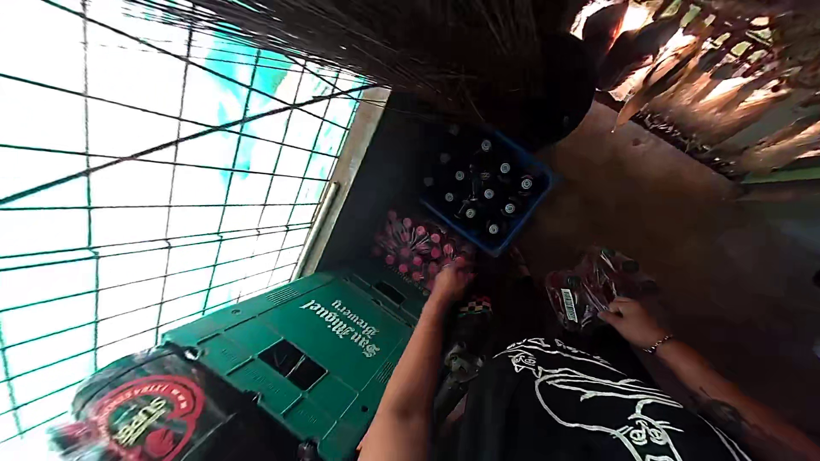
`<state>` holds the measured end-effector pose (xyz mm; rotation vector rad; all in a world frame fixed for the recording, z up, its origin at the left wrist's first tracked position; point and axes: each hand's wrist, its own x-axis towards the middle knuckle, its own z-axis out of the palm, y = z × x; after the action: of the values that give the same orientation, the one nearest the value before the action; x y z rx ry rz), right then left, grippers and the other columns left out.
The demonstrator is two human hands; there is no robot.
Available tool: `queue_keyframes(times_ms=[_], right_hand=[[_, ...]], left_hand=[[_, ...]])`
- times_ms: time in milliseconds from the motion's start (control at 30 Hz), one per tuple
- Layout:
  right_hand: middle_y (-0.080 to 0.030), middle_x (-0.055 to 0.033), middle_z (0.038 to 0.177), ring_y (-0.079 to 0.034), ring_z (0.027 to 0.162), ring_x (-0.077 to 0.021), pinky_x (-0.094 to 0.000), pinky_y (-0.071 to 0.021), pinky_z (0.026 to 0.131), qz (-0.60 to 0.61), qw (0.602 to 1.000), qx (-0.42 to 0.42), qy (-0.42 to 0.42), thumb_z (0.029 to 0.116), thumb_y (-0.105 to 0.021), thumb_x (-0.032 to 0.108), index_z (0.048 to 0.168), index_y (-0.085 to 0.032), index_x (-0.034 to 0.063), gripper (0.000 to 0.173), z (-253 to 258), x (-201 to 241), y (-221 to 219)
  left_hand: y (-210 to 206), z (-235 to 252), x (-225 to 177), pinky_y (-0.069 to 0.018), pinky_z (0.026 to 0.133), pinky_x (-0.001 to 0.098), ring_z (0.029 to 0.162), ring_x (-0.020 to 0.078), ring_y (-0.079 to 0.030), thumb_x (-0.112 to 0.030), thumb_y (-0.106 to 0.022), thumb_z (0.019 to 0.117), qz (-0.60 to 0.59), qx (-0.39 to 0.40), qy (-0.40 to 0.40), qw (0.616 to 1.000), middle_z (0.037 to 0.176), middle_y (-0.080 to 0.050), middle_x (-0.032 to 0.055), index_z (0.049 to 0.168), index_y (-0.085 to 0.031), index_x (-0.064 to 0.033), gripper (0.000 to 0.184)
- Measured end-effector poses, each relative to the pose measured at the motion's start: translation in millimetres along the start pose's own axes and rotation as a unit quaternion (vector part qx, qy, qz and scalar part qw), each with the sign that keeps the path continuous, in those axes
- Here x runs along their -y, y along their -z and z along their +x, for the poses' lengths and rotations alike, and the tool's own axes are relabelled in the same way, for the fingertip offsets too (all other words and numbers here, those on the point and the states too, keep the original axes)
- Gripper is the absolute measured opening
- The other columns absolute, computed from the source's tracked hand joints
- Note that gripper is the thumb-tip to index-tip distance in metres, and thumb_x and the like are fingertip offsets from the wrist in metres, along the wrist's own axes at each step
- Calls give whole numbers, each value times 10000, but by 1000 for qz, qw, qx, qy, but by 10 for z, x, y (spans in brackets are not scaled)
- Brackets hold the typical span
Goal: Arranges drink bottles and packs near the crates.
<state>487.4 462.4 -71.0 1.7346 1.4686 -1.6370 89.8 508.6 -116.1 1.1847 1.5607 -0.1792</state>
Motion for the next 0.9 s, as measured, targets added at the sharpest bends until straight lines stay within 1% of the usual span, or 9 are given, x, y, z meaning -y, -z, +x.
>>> queue_keyframes(times_ms=[133, 200, 333, 400, 467, 633, 700, 767, 900], right_hand=[[-619, -319, 1061, -611, 1053, -442, -563, -447, 969, -54, 996, 37, 59, 1038, -576, 158, 917, -644, -166, 353, -99, 370, 121], [-612, -308, 1011, -615, 994, -438, -570, -458, 922, -74, 991, 43, 104, 1018, -584, 154, 870, -630, -156, 346, -158, 493, 140], [-607, -283, 975, -619, 948, -420, -561, -472, 874, -96, 980, 41, 169, 984, -595, 146, 829, -623, -141, 328, -272, 735, 206], [-617, -290, 1008, -622, 978, -429, -565, -468, 898, -114, 974, 51, 191, 983, -593, 139, 857, -634, -144, 313, -296, 925, 243], [-627, -301, 1048, -624, 1021, -447, -581, -463, 923, -146, 961, 81, 221, 989, -579, 133, 907, -653, -152, 305, -278, 1136, 248], [-628, -287, 1092, -626, 1053, -445, -597, -468, 931, -202, 928, 126, 288, 995, -588, 145, 959, -663, -139, 297, -284, 1469, 272], [-640, -265, 1086, -637, 1042, -420, -574, -485, 928, -145, 927, 85, 335, 969, -615, 125, 1010, -678, -121, 257, -284, 1526, 306], [-663, -249, 1239, -652, 1145, -381, -531, -500, 1004, -48, 924, 31, 377, 960, -641, 96, 1181, -683, -78, 284, -269, 1589, 336], [-597, -215, 1378, -671, 994, -293, -438, -567, 844, 43, 903, -102, 416, 922, -698, 76, 1267, -659, -22, 361, -228, 1589, 522]], left_hand=[[-584, -311, -901, -478, 1079, 548, 1313, 365, -572, -151, -770, 896, 53, 88, -233, 967, 1544, -476, 200, 1503, -490, -37, 679], [-809, -419, -1207, -484, 1042, 588, 1313, 393, -572, -125, -755, 904, 82, 187, -258, 944, 1618, -382, 188, 1542, -439, -63, 714], [-821, -519, -1345, -516, 947, 623, 1185, 415, -643, -222, -713, 952, 89, 159, -248, 951, 1480, -521, 235, 1409, -573, -46, 509], [-709, -650, -1369, -520, 943, 620, 1171, 421, -649, -258, -718, 952, 98, 146, -225, 958, 1531, -470, 237, 1479, -526, -79, 589], [-599, -757, -1370, -520, 946, 608, 1148, 418, -658, -265, -699, 964, 102, 126, -207, 965, 1536, -463, 235, 1425, -581, -65, 516], [-327, -965, -1385, -485, 960, 631, 1095, 395, -679, -229, -616, 993, 93, 127, -205, 966, 1107, -719, 228, 1109, -722, 35, 306], [-199, -1076, -1392, -503, 936, 605, 1032, 356, -692, -208, -642, 965, 56, 95, -172, 979, 1033, -728, 201, 1053, -726, 36, 272], [-1, -1151, -1304, -532, 905, 551, 944, 299, -695, -213, -691, 942, 8, 38, -125, 991, 956, -723, 167, 1036, -725, 28, 261], [499, -1255, -806, -543, 823, 450, 816, 200, -657, -180, -737, 909, -41, -59, -42, 997, 859, -691, 121, 967, -708, 35, 225]])
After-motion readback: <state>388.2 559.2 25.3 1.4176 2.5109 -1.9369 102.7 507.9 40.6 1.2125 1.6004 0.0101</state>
